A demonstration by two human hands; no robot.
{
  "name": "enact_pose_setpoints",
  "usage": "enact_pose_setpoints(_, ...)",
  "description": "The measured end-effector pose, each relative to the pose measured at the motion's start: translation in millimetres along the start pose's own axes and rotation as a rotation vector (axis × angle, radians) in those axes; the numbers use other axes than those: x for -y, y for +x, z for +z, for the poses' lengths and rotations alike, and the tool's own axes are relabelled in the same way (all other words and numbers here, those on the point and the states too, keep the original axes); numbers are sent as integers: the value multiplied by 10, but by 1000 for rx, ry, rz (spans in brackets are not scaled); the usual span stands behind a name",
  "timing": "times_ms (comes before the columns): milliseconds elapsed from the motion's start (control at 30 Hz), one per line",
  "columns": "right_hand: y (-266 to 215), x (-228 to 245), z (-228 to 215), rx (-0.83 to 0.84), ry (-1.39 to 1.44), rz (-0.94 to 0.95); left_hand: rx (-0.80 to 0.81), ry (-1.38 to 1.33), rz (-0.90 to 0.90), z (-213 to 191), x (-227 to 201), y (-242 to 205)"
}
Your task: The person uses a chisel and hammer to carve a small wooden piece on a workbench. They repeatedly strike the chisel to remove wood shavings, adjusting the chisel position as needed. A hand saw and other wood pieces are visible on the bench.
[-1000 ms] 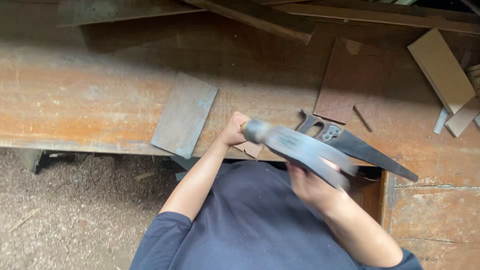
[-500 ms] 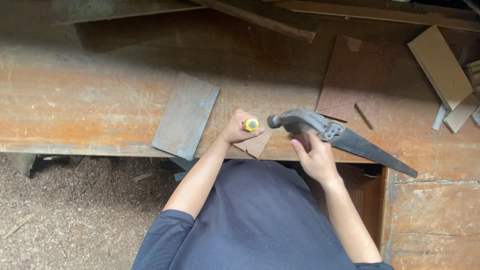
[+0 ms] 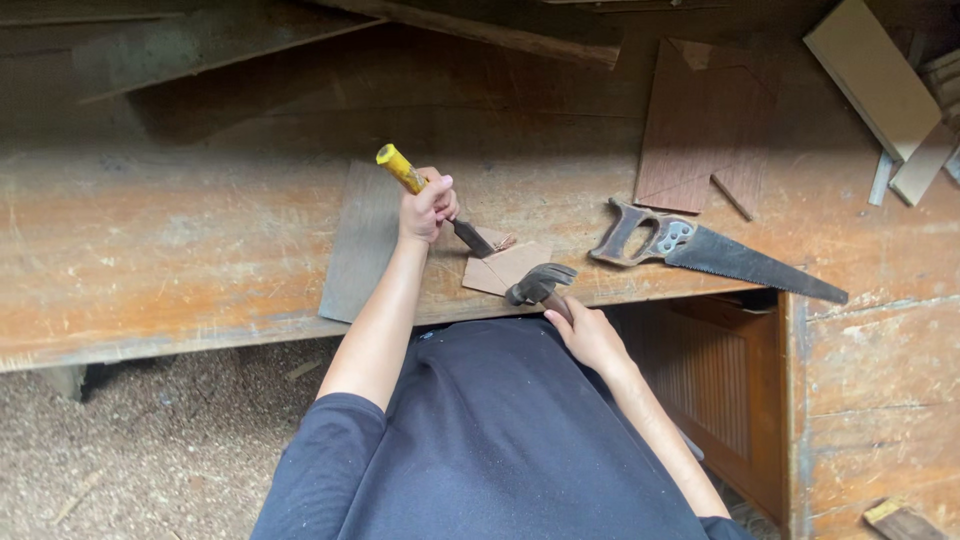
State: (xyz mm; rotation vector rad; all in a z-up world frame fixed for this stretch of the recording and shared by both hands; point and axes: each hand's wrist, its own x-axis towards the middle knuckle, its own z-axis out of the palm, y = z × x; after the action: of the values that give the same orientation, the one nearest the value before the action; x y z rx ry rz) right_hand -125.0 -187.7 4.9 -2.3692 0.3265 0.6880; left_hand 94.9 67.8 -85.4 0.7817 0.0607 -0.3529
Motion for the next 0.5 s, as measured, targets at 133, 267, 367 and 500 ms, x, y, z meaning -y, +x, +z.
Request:
enact_pose_setpoints(133,38,19,3,-40,35,-4,128,221,-43,250,14,-136)
enact_pose_setpoints(267,66,96,-49,-25,29,17,373,395,-208,576,15,-304)
enact_pose_setpoints(367,50,247,-119,-25,59,60,372,305,-162,750,50,-270)
enact_pose_setpoints(500,-66,453,-175,47,87,273,363,471,-37,695,109,-226)
